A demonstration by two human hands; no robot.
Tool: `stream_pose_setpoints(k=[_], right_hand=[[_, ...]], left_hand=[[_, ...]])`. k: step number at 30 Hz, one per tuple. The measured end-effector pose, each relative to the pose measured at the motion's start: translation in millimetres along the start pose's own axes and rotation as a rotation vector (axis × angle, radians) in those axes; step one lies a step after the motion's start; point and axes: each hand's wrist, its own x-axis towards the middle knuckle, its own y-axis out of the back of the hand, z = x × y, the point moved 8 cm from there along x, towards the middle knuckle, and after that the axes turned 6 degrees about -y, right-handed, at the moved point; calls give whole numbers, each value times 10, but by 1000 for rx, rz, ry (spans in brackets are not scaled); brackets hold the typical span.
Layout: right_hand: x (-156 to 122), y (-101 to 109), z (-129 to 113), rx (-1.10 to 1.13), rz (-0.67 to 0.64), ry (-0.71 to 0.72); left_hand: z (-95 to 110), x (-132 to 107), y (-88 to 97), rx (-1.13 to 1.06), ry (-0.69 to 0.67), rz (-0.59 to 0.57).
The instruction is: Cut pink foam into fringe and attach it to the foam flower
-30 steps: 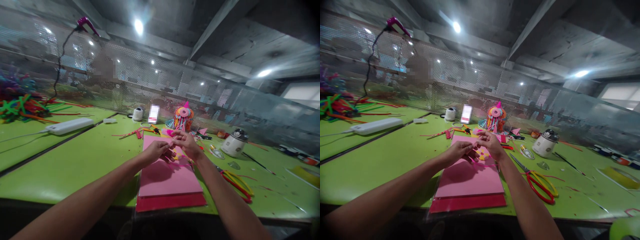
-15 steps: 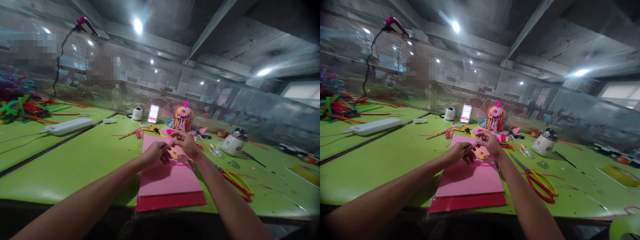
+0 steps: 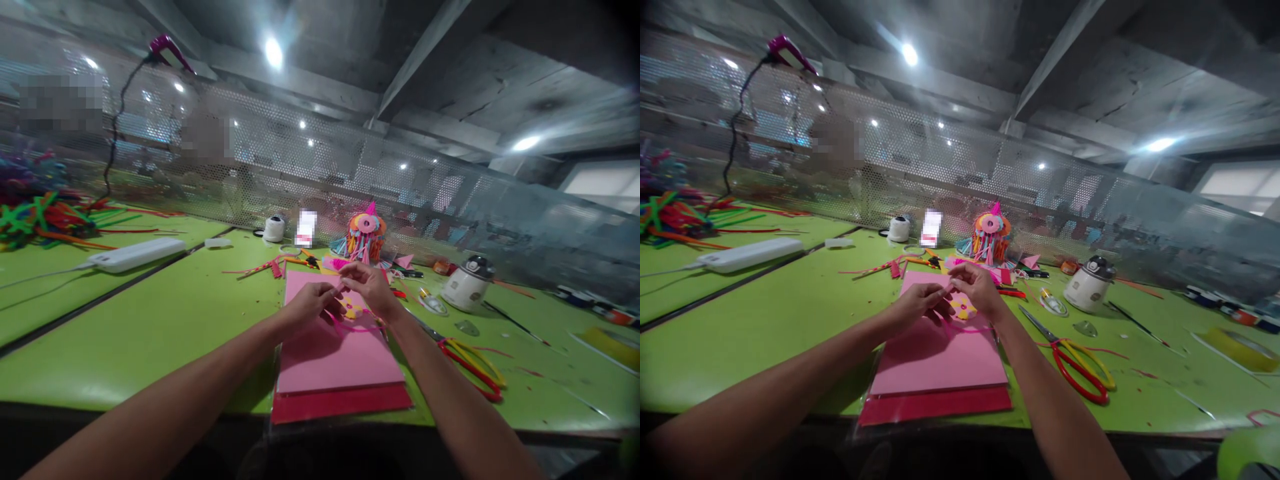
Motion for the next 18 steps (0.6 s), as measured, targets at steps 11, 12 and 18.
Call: stream_pose_setpoints(k=[11, 12, 18], right_hand=[[-26, -97, 188, 77, -2, -217], [-32, -97, 175, 79, 14, -216], [-50, -60, 133, 83, 62, -214]], left_hand=[[98, 1, 48, 273, -209, 55], [98, 1, 50, 273, -217, 58], [80, 6, -6, 107, -164, -43]])
